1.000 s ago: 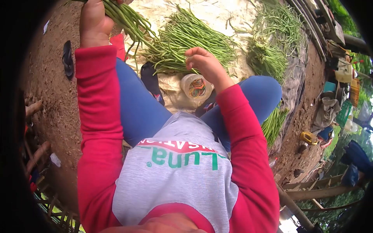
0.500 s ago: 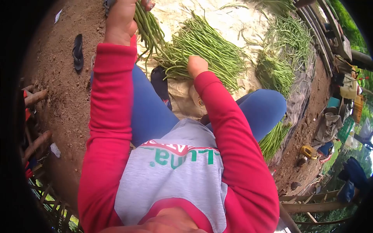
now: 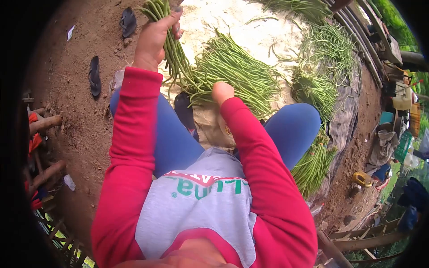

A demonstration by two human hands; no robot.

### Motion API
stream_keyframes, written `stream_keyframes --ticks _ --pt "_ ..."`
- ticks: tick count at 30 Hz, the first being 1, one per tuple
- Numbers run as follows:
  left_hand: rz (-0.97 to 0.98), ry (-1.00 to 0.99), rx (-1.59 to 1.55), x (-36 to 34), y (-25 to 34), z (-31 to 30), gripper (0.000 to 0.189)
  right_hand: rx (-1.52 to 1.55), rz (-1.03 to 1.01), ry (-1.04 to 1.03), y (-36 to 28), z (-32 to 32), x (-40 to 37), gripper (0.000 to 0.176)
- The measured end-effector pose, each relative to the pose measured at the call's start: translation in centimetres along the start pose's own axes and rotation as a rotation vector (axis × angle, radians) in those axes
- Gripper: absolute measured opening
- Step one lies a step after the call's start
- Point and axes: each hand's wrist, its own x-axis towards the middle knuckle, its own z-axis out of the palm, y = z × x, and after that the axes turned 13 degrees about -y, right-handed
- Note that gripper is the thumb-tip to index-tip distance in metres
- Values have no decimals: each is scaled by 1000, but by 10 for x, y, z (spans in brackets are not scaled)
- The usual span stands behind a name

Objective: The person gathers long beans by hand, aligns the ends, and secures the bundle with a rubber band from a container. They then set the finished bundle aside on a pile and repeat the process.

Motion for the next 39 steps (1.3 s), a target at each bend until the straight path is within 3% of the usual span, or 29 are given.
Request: stream_keyframes --ticks 4,6,10,13,17,25,28,30,32,33,36,38,39 --pt "-99 -5 -52 -1 -5 4 26 442 -209 107 16 -54 -15 21" --pt "-78 -10 -94 -1 -5 8 26 631 -201 203 30 -90 -29 22" --pt "-185 -64 -220 2 -12 12 38 982 -362 348 35 -150 -79 19" --pt "-186 -236 -453 4 -11 23 47 987 -418 472 33 -153 -101 17" --pt "-143 -370 -510 4 -11 35 48 806 -428 498 21 -137 -120 16" --pt "-215 -339 -452 10 -19 41 45 647 -438 541 21 -132 -125 13" --pt "-267 -270 -376 13 -25 48 41 634 -441 508 21 -134 -127 15" --pt "-261 -92 -364 12 -23 59 37 629 -427 468 23 -134 -128 16" --pt "-309 -155 -375 13 -27 57 32 493 -439 452 26 -134 -124 23" --pt "-306 -204 -381 13 -24 61 31 541 -396 403 30 -134 -121 34" --pt "-276 -275 -357 13 -34 61 30 708 -406 493 46 -138 -107 41" --pt "-251 -294 -330 11 -42 62 31 1043 -351 326 52 -161 -122 56" --pt "-228 -290 -205 9 -44 67 29 1155 -458 361 55 -166 -125 63"
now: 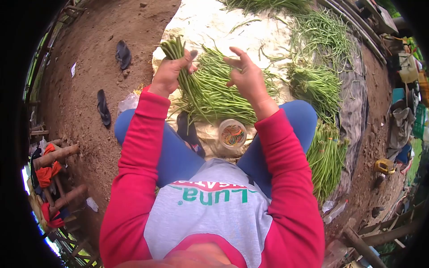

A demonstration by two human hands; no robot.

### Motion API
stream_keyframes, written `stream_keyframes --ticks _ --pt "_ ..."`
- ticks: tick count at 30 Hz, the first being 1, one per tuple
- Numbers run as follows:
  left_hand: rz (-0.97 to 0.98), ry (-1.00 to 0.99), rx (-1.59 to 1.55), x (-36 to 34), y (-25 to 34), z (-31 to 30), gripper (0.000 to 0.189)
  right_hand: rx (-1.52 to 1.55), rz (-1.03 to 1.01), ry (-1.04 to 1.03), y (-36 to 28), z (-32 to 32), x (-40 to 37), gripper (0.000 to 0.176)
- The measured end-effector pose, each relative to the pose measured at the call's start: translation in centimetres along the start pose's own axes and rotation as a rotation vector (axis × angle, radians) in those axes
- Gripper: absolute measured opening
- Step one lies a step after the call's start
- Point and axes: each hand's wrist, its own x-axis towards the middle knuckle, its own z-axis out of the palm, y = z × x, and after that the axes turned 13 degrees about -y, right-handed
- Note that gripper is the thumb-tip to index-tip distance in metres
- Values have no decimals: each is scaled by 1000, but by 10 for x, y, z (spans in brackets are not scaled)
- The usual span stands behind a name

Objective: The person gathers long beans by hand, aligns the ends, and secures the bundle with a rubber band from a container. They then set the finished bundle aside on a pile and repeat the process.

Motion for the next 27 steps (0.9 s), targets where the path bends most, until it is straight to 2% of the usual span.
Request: stream_keyframes --ticks 1,3,4,5,7,8,9,10,11,12,13,15,16,18,19,21,22,23,25,26,27 --pt "7 17 124 0 -4 5 29 125 -94 5 -3 -4 1 70" --pt "-114 20 384 0 -9 12 27 149 -244 -64 -14 -10 -1 91" --pt "-92 -4 457 1 -17 16 28 20 -325 -89 -16 -12 -1 107" --pt "-69 -29 532 4 -25 21 28 14 -324 -83 -21 -12 -2 107" --pt "-72 -48 871 7 -43 22 33 -336 -556 -100 -37 -12 -2 118" --pt "-48 -123 955 4 -45 26 31 -406 -544 -123 -52 -8 -5 126" --pt "-24 -201 1039 1 -46 28 30 -452 -538 -167 -62 -3 -7 124" --pt "-24 -210 1038 0 -48 29 30 -603 -493 -204 -74 4 -10 122" --pt "85 -334 1050 -2 -47 30 28 -753 -445 -241 -81 11 -11 121" --pt "195 -455 1058 -5 -46 32 26 -809 -363 -309 -76 15 -5 119" --pt "198 -461 1057 -5 -45 35 26 -1036 -215 -352 -63 15 1 117" --pt "-224 -342 1295 -8 -27 51 26 -615 106 -638 -37 0 17 114" --pt "-168 -325 1386 -3 -44 43 23 -621 107 -640 -29 -5 20 114" --pt "-85 -296 1309 -6 -57 42 30 -496 594 -761 -25 -8 26 113" --pt "-50 -255 1234 -9 -64 42 33 -498 596 -770 -18 -10 26 113" --pt "-66 -317 1255 -11 -59 41 35 -249 496 -677 5 -15 24 113" --pt "-72 -382 1278 -11 -55 40 38 -453 225 -637 18 -15 25 119" --pt "-68 -378 1279 -10 -55 39 38 -457 222 -637 10 -11 23 119" --pt "-215 -372 1338 -8 -56 33 35 -816 154 -502 -10 8 12 124" --pt "-267 -295 1390 -7 -59 30 31 -1001 60 -466 -9 14 9 128" --pt "-246 -250 1406 -2 -60 23 25 -1093 -53 -332 0 18 7 128"
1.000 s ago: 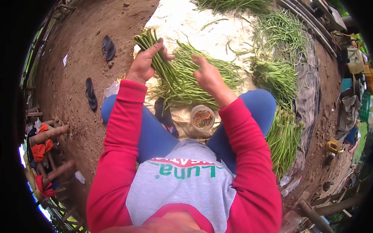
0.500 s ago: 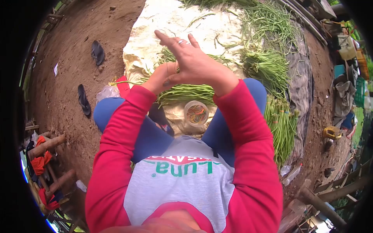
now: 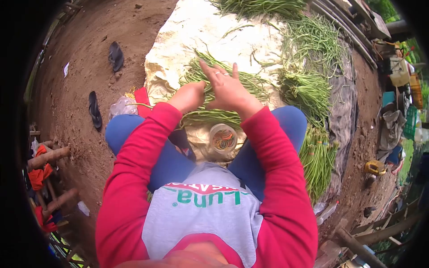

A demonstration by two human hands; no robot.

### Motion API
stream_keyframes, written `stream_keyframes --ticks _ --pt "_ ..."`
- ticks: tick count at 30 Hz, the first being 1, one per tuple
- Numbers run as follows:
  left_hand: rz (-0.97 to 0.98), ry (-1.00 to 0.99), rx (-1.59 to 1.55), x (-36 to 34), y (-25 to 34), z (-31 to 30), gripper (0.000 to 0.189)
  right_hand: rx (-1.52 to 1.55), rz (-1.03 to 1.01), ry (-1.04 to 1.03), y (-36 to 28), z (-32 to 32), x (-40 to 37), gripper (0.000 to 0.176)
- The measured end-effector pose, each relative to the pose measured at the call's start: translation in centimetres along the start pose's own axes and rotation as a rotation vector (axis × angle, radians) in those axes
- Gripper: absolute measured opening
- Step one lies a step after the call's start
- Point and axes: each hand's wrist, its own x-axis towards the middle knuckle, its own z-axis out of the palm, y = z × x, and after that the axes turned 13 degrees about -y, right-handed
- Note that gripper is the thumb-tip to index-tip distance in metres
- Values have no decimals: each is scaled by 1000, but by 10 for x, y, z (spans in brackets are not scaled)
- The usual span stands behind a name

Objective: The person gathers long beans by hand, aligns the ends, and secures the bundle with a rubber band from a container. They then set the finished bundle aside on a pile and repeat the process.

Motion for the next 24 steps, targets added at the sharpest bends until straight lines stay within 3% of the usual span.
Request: stream_keyframes --ticks 2,3,4,6,7,8,10,11,12,14,15,16,18,20,21,22,24 --pt "-68 -42 -224 8 -7 -16 22 -27 192 67 17 -8 -1 128" --pt "84 -13 -486 16 -17 -18 18 -21 332 78 40 -5 7 126" --pt "119 -97 -881 6 -8 -39 21 113 418 167 52 -7 10 109" --pt "171 82 -1260 -3 0 -56 23 636 485 -86 69 -27 18 85" --pt "252 149 -1352 -4 -7 -57 24 1072 225 -120 95 -4 20 61" --pt "306 176 -1482 -5 -8 -60 28 1369 23 -27 83 -7 12 44" --pt "358 136 -1564 -6 -8 -59 38 2218 -638 280 78 -3 11 32" --pt "379 117 -1556 -7 -4 -57 35 2467 -805 354 84 -7 15 37" --pt "402 92 -1547 -6 3 -54 33 2579 -634 650 87 -7 16 61" --pt "426 8 -1544 -6 17 -45 30 2262 -402 829 76 1 32 83" --pt "411 -36 -1497 -9 23 -43 27 2016 -311 819 82 22 48 95" --pt "398 -76 -1446 -11 27 -43 24 1710 -149 751 61 28 55 94" --pt "442 -104 -1429 -5 21 -40 25 1628 -78 453 43 49 58 97" --pt "327 60 -1334 -5 15 -43 27 2217 -335 88 52 58 59 102" --pt "350 153 -1242 -5 11 -42 31 2140 -370 113 15 20 36 105" --pt "373 142 -1175 -2 6 -40 39 1957 -345 235 24 22 36 111" --pt "181 119 -725 -6 13 -31 43 1352 -332 303 17 -12 32 122"
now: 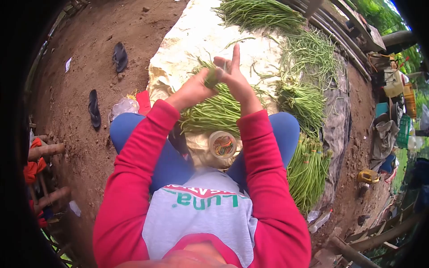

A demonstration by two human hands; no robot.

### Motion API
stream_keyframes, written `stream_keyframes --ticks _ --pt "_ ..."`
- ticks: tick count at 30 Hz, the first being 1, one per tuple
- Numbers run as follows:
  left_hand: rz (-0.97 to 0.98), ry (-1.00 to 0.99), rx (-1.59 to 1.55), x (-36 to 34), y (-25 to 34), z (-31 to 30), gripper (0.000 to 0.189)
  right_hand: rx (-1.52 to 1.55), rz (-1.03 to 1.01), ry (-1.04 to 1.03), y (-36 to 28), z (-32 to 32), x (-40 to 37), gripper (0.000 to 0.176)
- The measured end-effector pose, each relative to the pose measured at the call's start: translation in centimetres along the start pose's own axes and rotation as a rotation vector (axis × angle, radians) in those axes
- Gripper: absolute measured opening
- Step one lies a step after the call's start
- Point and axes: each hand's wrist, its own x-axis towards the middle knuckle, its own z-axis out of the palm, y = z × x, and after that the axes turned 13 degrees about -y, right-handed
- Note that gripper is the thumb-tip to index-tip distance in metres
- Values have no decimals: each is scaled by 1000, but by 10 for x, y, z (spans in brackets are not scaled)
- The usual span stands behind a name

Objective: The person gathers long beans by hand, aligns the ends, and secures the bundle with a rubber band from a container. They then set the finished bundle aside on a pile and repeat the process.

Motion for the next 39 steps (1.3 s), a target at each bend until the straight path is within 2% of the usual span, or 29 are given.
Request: stream_keyframes --ticks 1,2,4,5,6,7,8,9,10,12,14,15,18,19,20,22,23,24,26,28,29,30,31,32,34,35,36,38,39 --pt "-72 -202 147 -11 22 2 44 -286 41 -48 -22 7 2 123" --pt "-87 -353 365 -1 0 13 60 -578 6 -122 -46 24 2 109" --pt "369 13 850 -3 -37 38 63 -321 236 -355 -62 52 -4 90" --pt "522 19 63 -20 -24 29 64 -281 243 -419 -69 73 -12 82" --pt "525 22 59 -13 -31 23 64 -239 247 -482 -71 91 -22 75" --pt "393 43 -41 6 -42 10 55 -462 151 -464 -62 98 -30 72" --pt "256 63 -138 23 -54 -2 47 -277 14 -353 -40 98 -36 66" --pt "115 82 -236 29 -60 -8 40 -124 170 -266 -31 81 -41 66" --pt "-184 138 -308 9 -6 -26 39 28 328 -178 -22 51 -45 66" --pt "-86 72 -519 3 -7 -35 38 875 -389 -489 59 -36 -37 71" --pt "-26 50 -590 2 -2 -18 40 1145 -293 468 33 -37 -40 80" --pt "-9 -37 -561 1 0 -9 39 1142 -270 520 28 -36 -31 90" --pt "46 -291 -453 -3 7 8 33 268 12 413 76 -25 -29 95" --pt "39 -243 -395 -7 11 9 42 265 11 412 83 -22 -31 95" --pt "30 -196 -337 -11 17 8 53 500 28 267 86 -16 -35 93" --pt "116 -76 -644 -7 7 4 80 884 52 -25 68 2 -37 97" --pt "-14 -148 -638 -15 16 -7 82 772 -5 18 49 11 -35 97" --pt "-19 -148 -634 -18 18 -8 82 659 -61 64 31 17 -33 97" --pt "-188 -364 -328 -23 20 -5 78 22 -110 77 -1 17 -25 101" --pt "-165 -605 -28 -22 11 7 62 -117 103 -137 -32 28 -29 90" --pt "184 -326 102 -18 -10 23 59 -239 204 -194 -38 41 -30 78" --pt "524 -34 222 -10 -42 41 57 -336 83 -261 -34 59 -35 66" --pt "221 -477 -290 -2 -77 25 57 -438 18 -293 -38 78 -41 59" --pt "221 -458 -604 14 -90 29 46 -539 -49 -325 -40 92 -46 53" --pt "-188 25 -737 20 -27 12 31 -75 59 -113 -21 97 -55 48" --pt "-156 41 -645 5 0 -2 27 123 207 -67 -23 85 -57 41" --pt "-124 56 -552 -7 13 -11 24 142 167 -217 3 44 -55 48" --pt "-68 56 -657 -1 -2 -8 29 941 -314 -313 54 3 -44 65" --pt "11 -25 -572 -5 3 -1 24 1034 -276 15 34 9 -43 73"
